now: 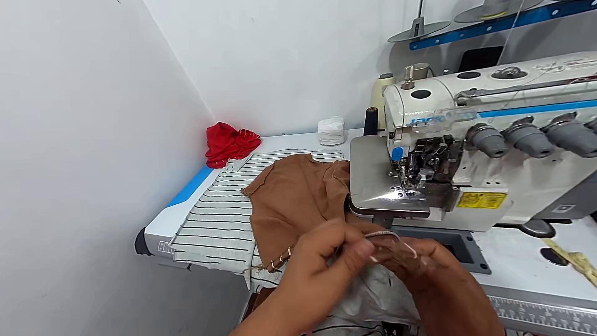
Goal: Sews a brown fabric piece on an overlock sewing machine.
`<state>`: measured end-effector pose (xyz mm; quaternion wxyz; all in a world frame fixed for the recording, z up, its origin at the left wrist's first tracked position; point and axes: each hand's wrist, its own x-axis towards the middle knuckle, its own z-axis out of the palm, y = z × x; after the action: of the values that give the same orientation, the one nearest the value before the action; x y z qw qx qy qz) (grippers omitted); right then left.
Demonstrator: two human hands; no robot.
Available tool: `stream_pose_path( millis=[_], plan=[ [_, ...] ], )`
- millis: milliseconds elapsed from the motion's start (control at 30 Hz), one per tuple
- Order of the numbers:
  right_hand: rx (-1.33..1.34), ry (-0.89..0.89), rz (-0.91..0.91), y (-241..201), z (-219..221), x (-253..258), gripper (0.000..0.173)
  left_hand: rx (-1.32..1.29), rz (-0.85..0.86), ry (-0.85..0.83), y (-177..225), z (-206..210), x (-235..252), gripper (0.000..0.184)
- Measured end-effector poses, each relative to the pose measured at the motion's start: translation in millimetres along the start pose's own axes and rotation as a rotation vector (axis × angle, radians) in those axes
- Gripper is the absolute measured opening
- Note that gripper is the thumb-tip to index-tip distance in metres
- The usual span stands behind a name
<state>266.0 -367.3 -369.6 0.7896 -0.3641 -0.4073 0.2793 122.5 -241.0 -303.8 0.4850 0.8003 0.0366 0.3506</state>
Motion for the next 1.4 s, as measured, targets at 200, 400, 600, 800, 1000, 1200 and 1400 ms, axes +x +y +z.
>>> stream_pose_path(
  millis=[200,400,600,800,1000,1200,1400],
  plan=[
    [0.091,-0.162,0.17,-2.3,3.3,11.2,0.027,-0.428,-0.308,0.082,2.5,-8.1,12.7,0.026],
    [0.01,-0.29,0.088,5.7,-0.6,9.7,0.022,-0.493,-0.317,0.036,-1.5,-9.3,13.3,0.017],
    [0.045,-0.282,0.081,8.2,0.0,4.0,0.024,-0.443,-0.308,0.048,-4.7,-12.7,13.9,0.018],
    [0.036,-0.288,0.079,10.7,-3.7,1.8,0.023,-0.467,-0.335,0.029,-6.5,-11.4,11.9,0.017],
    [0.013,-0.217,0.121,3.8,-4.1,0.6,0.029,-0.287,-0.315,-0.144,-9.6,-5.5,8.7,0.013],
    [-0.271,-0.053,0.053,-2.2,-2.9,-2.5,0.025,-0.17,-0.325,-0.149,-8.0,-4.5,6.4,0.012],
    [-0.858,-0.359,0.002,-8.5,-3.7,-1.8,0.048,0.091,0.283,-0.178,6.0,20.0,-5.8,0.028]
  ],
)
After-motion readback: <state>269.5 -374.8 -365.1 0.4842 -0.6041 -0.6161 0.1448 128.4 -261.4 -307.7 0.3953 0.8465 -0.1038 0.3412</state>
